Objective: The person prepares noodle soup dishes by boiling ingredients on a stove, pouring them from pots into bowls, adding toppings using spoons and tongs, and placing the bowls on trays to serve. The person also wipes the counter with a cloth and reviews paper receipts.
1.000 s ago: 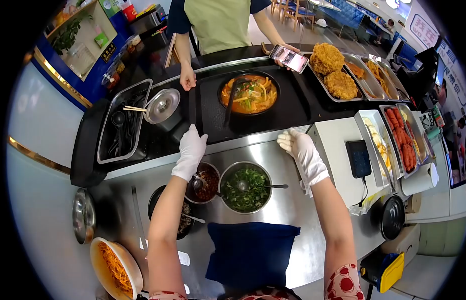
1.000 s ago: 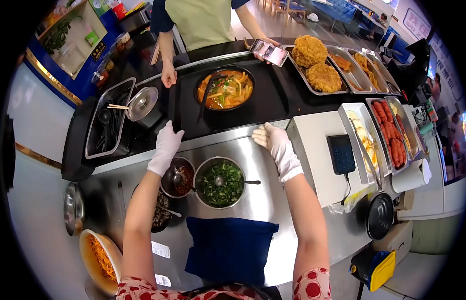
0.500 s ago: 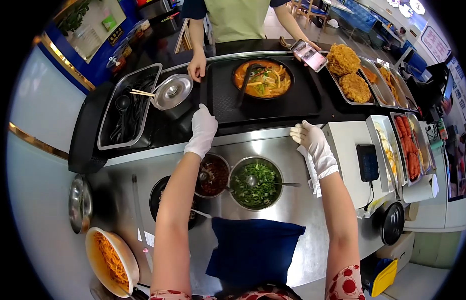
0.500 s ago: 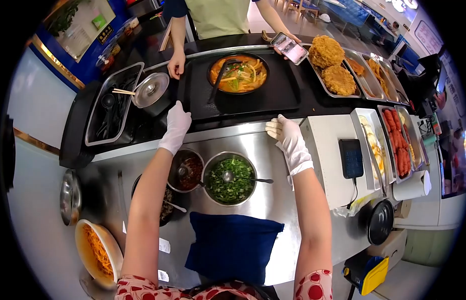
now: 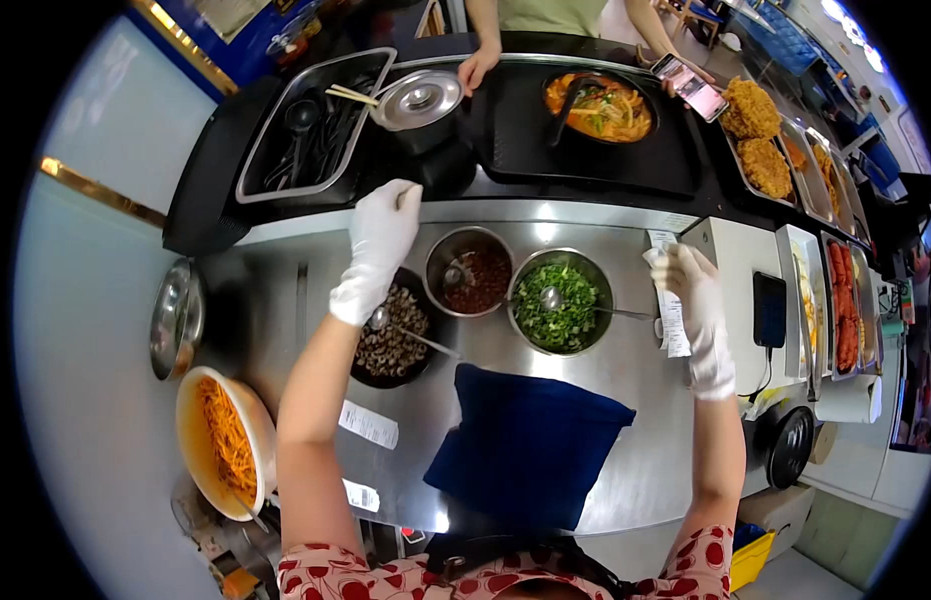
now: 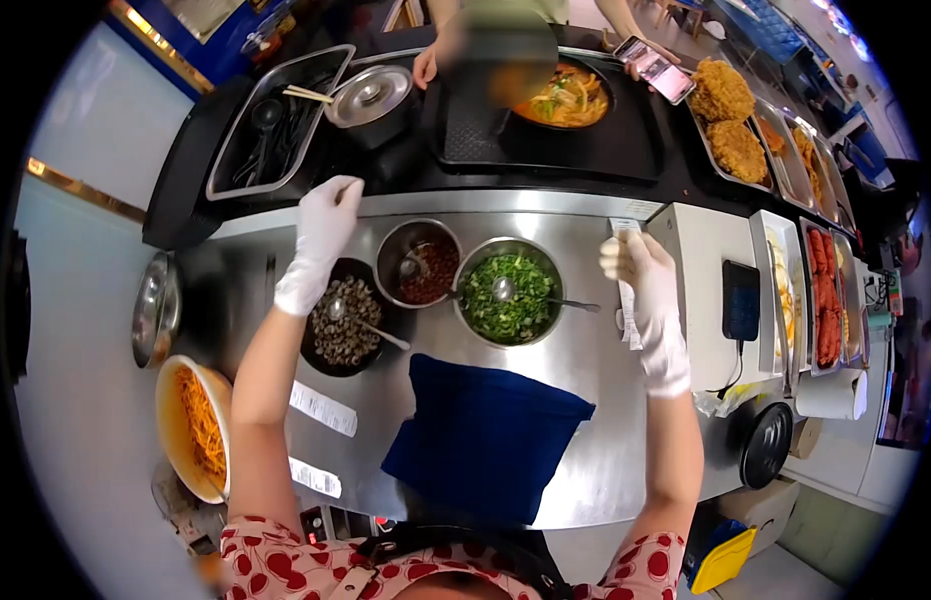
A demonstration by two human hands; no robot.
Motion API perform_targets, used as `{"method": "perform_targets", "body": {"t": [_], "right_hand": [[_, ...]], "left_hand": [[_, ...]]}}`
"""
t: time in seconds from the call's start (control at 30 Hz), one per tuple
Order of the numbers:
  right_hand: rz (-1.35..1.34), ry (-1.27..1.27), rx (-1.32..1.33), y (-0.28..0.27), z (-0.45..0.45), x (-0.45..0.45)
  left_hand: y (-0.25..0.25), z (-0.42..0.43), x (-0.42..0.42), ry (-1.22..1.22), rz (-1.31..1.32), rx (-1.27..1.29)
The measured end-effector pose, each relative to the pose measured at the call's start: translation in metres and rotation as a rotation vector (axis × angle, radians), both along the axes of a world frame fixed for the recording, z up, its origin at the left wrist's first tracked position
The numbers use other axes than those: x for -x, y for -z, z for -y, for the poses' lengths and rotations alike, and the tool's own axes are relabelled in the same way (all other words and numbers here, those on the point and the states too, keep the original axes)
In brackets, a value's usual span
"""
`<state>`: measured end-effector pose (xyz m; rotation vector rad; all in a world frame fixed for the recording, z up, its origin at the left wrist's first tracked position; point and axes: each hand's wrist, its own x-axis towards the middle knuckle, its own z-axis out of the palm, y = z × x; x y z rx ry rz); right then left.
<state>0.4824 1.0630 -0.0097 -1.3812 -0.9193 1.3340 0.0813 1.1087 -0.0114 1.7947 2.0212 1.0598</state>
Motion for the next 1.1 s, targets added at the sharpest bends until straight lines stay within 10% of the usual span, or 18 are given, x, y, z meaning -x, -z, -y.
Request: {"method": "perform_targets", "body": {"t": [0.3, 0.57, 0.77, 0.9, 1.03, 1.1], "right_hand": [[0.66, 0.022, -0.263, 0.043, 0.143, 0.004], [1.169, -0.714, -0.299, 0.109, 0.221, 0.052], [1.445, -0.831, -0.445, 0.117, 0.234, 0.079], [1.096, -0.652, -0.901, 0.081, 0.238, 0.167], [0.886, -0.969, -0.577, 0.095, 0.26, 0.272], [0.791, -1.016, -0.701, 0.119, 0.278, 0.325]], "left_hand": [[-0.009, 0.186, 0.045, -0.214, 0.627, 0.092], [0.066, 0.38, -0.061, -0.108, 0.02, 0.374], [0.12, 0.451, -0.107, 0.123, 0.135, 0.243], [0.12, 0.507, -0.082, -0.509, 0.375, 0.061], [0.144, 0.562, -0.025, -0.992, 1.175, -0.029], [0.156, 0.581, -0.003, -1.086, 1.139, -0.049]]}}
